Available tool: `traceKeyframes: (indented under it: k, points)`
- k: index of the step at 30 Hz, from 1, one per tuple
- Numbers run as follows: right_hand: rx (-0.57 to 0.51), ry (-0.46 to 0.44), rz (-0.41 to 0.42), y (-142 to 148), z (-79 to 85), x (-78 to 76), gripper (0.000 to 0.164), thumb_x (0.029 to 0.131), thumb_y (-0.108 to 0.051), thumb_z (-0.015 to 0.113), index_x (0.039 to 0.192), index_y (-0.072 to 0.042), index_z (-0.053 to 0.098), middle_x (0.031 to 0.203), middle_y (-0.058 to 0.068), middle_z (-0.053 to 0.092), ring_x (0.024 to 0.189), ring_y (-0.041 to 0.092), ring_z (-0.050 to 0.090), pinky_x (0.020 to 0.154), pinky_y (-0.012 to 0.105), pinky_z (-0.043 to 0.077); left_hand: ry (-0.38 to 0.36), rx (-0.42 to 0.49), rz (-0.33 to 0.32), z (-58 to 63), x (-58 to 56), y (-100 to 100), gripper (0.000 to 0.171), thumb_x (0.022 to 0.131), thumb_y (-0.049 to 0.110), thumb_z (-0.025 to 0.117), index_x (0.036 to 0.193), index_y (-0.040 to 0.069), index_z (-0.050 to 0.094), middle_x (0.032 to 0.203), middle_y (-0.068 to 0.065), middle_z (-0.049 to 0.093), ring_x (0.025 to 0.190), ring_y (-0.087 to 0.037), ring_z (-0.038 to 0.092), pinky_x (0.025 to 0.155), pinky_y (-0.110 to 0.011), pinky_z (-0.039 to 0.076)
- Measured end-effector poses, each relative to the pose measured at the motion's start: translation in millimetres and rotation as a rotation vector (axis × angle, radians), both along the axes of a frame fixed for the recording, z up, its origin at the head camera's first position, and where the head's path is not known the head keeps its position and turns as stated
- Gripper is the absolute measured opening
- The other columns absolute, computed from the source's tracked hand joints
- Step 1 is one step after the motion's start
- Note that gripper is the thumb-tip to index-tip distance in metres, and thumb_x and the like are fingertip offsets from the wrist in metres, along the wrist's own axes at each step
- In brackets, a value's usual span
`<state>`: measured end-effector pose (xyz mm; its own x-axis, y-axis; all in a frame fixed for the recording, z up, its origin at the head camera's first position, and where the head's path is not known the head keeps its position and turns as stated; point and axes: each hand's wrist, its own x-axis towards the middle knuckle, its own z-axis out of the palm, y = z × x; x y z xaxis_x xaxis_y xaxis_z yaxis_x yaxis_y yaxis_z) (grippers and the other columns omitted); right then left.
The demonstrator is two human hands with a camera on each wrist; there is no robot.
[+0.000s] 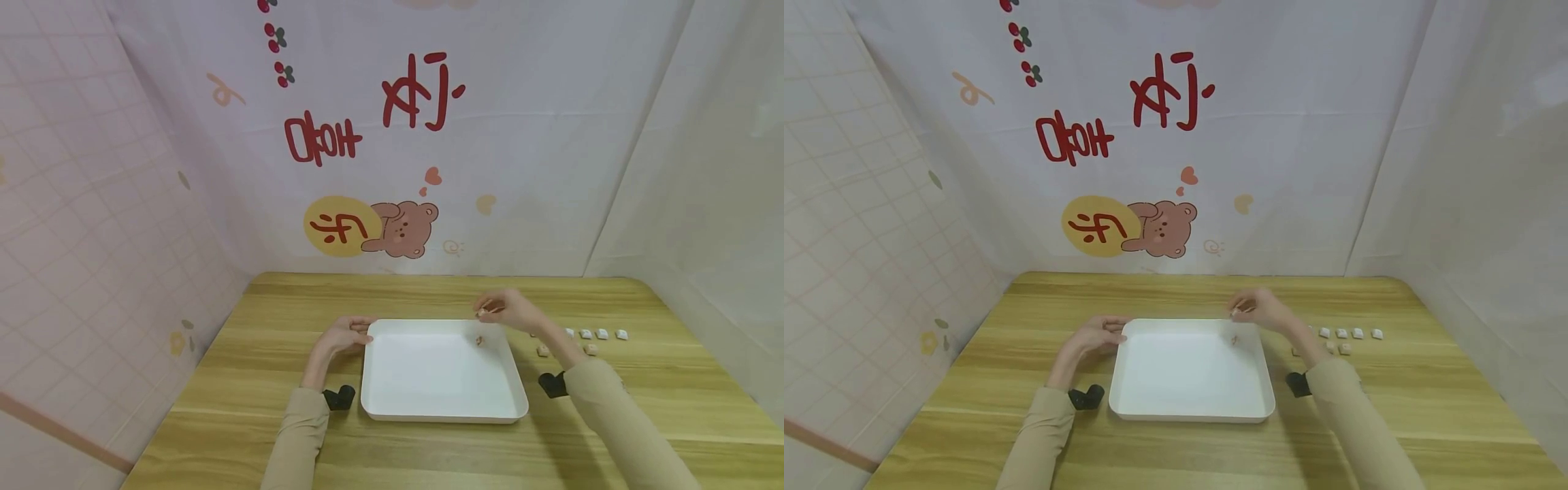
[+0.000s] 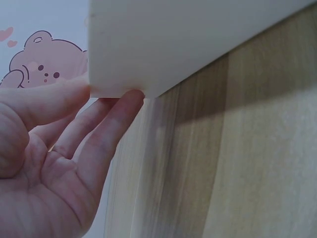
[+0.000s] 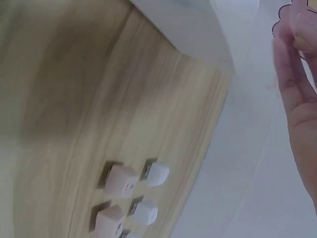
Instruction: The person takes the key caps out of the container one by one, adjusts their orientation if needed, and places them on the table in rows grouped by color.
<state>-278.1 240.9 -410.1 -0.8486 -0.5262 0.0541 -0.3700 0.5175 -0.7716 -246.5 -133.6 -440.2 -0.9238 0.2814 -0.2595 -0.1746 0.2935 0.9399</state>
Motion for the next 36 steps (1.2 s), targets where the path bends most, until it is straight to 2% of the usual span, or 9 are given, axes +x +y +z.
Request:
traceKeyframes:
  k: [5, 9, 12, 19, 23, 26, 31, 36]
  points:
    - [-0.025, 0.018, -0.049, 12, 4.9, 7.3, 0.025, 0.081, -0.013, 0.069, 0.105, -0.006, 0.066, 0.112, 0.018, 0.063, 0.095, 0.017, 0.061, 0.077, 0.021, 0.053, -0.008, -0.005, 0.015, -0.9, -0.7, 1, 0.046, 0.083, -0.004, 0.059, 0.129, 0.0, 0.05, 0.13, -0.024, 0.051, 0.106, -0.029, 0.06, 0.083, -0.035, 0.054]
    - [-0.03, 0.029, -0.095, 26, 4.1, 11.7, 0.025, 0.079, -0.015, 0.07, 0.103, -0.009, 0.068, 0.105, 0.015, 0.065, 0.088, 0.012, 0.063, 0.074, 0.021, 0.054, -0.002, -0.013, 0.0, 0.1, -1.0, 0, 0.047, 0.084, -0.004, 0.058, 0.13, -0.001, 0.049, 0.131, -0.026, 0.049, 0.107, -0.032, 0.059, 0.084, -0.036, 0.053]
    - [-0.041, 0.033, -0.129, 38, 2.0, 14.4, 0.026, 0.079, -0.014, 0.071, 0.104, -0.007, 0.068, 0.104, 0.017, 0.066, 0.085, 0.011, 0.064, 0.071, 0.022, 0.054, 0.003, -0.009, -0.019, 1.3, -0.9, -1, 0.048, 0.084, -0.004, 0.058, 0.13, -0.003, 0.047, 0.132, -0.027, 0.048, 0.108, -0.033, 0.058, 0.085, -0.037, 0.053]
    - [-0.053, 0.009, -0.203, 74, -0.1, 21.2, 0.039, 0.08, -0.024, 0.07, 0.112, -0.003, 0.063, 0.112, 0.021, 0.062, 0.087, 0.004, 0.062, 0.072, 0.024, 0.054, -0.004, 0.01, -0.034, 2.4, -1.0, -1, 0.048, 0.085, -0.004, 0.057, 0.132, -0.005, 0.045, 0.133, -0.028, 0.046, 0.112, -0.037, 0.055, 0.087, -0.039, 0.052]
    - [-0.016, 0.035, -0.255, 96, 0.9, 27.2, 0.042, 0.082, -0.028, 0.067, 0.115, -0.003, 0.062, 0.113, 0.02, 0.062, 0.088, -0.001, 0.061, 0.074, 0.021, 0.053, -0.013, 0.019, -0.033, 3.2, -0.5, 0, 0.048, 0.085, -0.005, 0.056, 0.132, -0.006, 0.044, 0.133, -0.028, 0.046, 0.112, -0.037, 0.055, 0.088, -0.039, 0.052]
    - [0.004, 0.07, -0.296, 113, -0.1, 30.9, 0.041, 0.083, -0.027, 0.067, 0.115, -0.002, 0.062, 0.111, 0.012, 0.065, 0.088, -0.004, 0.06, 0.074, 0.017, 0.051, -0.009, 0.014, -0.033, 3.1, -0.1, 0, 0.048, 0.085, -0.005, 0.056, 0.132, -0.006, 0.044, 0.133, -0.028, 0.046, 0.112, -0.036, 0.055, 0.087, -0.038, 0.052]
    - [-0.018, 0.09, -0.344, 141, -6.9, 34.9, 0.04, 0.083, -0.022, 0.067, 0.114, 0.003, 0.06, 0.1, -0.016, 0.066, 0.086, -0.004, 0.06, 0.072, 0.016, 0.051, -0.001, 0.013, -0.025, 0.6, -0.7, -1, 0.048, 0.084, -0.005, 0.057, 0.131, -0.005, 0.046, 0.132, -0.028, 0.047, 0.111, -0.035, 0.057, 0.086, -0.036, 0.053]
    - [0.022, 0.082, -0.39, 156, -11.6, 42.2, 0.04, 0.084, -0.025, 0.066, 0.114, 0.002, 0.06, 0.094, -0.024, 0.064, 0.084, -0.006, 0.059, 0.07, 0.019, 0.051, -0.007, 0.027, -0.011, 1.3, -0.2, 0, 0.048, 0.083, -0.007, 0.058, 0.129, -0.005, 0.047, 0.13, -0.028, 0.049, 0.108, -0.034, 0.058, 0.084, -0.036, 0.054]
